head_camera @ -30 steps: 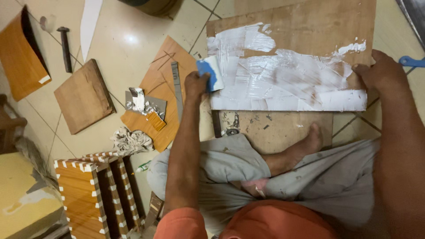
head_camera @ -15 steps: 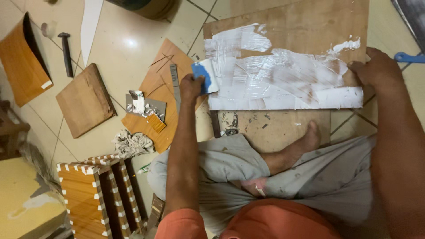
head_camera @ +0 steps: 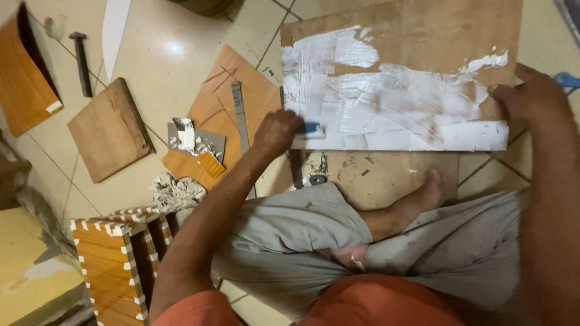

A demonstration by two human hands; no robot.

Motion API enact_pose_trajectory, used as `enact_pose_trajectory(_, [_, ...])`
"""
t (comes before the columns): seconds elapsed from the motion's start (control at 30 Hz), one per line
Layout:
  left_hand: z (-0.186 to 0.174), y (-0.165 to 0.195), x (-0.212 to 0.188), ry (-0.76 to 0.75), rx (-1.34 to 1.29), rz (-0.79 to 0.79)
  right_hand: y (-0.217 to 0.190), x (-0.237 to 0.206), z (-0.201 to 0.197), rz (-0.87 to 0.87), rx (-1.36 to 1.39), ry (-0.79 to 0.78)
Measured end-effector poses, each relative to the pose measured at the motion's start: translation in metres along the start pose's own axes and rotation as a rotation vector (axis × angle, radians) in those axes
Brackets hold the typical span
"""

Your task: The person sits on the floor and uses a blue putty knife to scoop white filler from a bucket and spread it onto a rectangular wooden board. The person repeatedly applies and smooths the filler across the surface of the board.

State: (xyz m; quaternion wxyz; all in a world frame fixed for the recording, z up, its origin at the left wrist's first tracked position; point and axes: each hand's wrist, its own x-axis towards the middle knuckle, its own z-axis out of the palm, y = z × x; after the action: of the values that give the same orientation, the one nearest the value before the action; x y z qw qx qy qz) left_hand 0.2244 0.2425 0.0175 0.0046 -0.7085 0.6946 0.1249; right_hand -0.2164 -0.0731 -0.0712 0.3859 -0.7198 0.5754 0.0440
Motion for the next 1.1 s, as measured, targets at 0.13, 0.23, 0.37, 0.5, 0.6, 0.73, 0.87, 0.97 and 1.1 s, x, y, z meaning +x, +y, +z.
enact_pose_trajectory(0.13, [0.006,-0.027,0.038,0.140,-0.124,-0.084,0.009,0.008,0.004,0.026,-0.007,-0.039])
enact_pose_trajectory(0.23, [0.002,-0.060,0.077,0.319,-0.083,0.039,0.016,0.009,0.011,0.035,0.055,-0.040])
enact_pose_trajectory(0.37, [-0.003,-0.090,0.128,0.374,-0.080,0.018,0.018,0.004,0.014,-0.007,0.144,-0.013])
enact_pose_trajectory(0.5, [-0.002,-0.112,0.167,0.407,-0.005,0.037,0.010,-0.002,0.007,0.004,0.178,-0.041])
enact_pose_trajectory(0.6, [-0.004,-0.123,0.191,0.433,-0.020,-0.068,0.001,-0.006,0.000,0.005,0.003,-0.020])
enact_pose_trajectory(0.73, [-0.016,-0.121,0.211,0.740,0.126,-0.124,-0.005,-0.004,-0.004,0.059,0.011,-0.032])
enact_pose_trajectory(0.87, [-0.042,-0.120,0.182,0.701,-0.152,-0.213,-0.006,-0.002,-0.004,0.069,-0.013,0.032])
enact_pose_trajectory(0.97, [-0.057,-0.126,0.132,0.519,-0.309,-0.177,-0.006,-0.003,-0.004,0.034,0.058,-0.032])
enact_pose_trajectory(1.1, [-0.037,-0.120,0.092,0.212,-1.137,-0.727,-0.010,-0.006,-0.004,0.038,0.018,-0.021])
